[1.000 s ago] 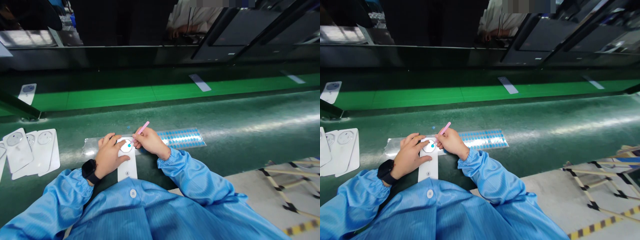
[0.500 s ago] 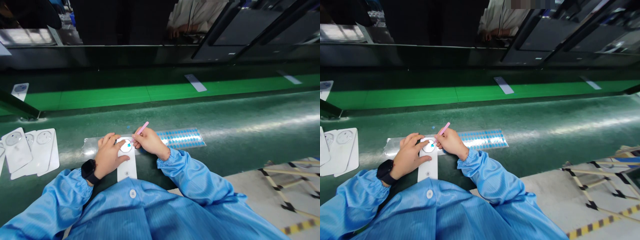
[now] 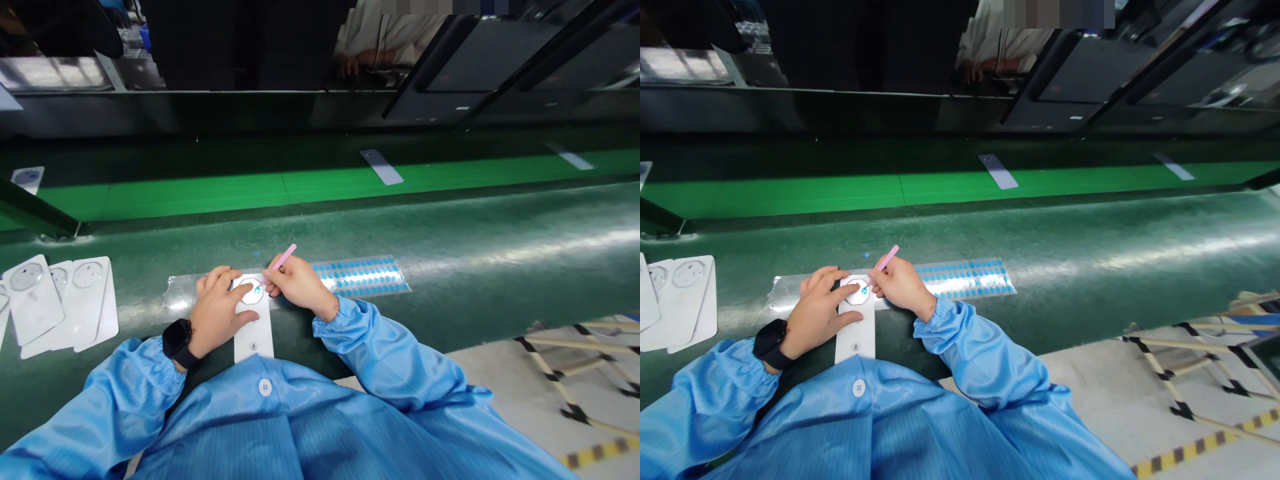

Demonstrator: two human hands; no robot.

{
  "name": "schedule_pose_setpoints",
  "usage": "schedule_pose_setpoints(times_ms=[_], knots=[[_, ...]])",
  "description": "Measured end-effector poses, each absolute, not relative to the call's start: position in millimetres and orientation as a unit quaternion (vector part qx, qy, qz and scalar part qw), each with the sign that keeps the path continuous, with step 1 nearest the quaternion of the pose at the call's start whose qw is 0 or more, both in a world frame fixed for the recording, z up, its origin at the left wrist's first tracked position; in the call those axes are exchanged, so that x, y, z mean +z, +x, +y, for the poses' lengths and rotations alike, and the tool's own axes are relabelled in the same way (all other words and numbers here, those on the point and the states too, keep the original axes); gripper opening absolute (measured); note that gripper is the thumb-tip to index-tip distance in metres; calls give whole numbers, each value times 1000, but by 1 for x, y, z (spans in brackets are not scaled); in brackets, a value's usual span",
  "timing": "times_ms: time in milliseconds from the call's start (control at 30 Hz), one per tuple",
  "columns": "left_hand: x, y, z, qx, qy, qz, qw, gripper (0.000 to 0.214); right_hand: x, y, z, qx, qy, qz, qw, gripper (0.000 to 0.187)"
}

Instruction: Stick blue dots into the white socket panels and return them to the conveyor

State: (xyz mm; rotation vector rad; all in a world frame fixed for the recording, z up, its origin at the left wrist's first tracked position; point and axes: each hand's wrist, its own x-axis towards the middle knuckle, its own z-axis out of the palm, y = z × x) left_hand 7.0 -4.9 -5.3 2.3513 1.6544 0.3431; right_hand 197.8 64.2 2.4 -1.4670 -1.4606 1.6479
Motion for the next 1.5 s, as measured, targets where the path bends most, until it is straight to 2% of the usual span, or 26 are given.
schedule_pose_setpoints(times_ms=[267,1000,1300,1500], knots=[[-3,7,-5,118,821,541,139,26,1,197,63,617,-524,-528,259,16],[10,15,-6,48,821,555,127,34,2,197,61,596,-535,-544,251,15],[12,16,-5,33,814,564,133,36,-2,202,63,653,-513,-471,296,18],[13,16,-4,29,811,567,141,36,-9,206,54,617,-482,-537,313,15]])
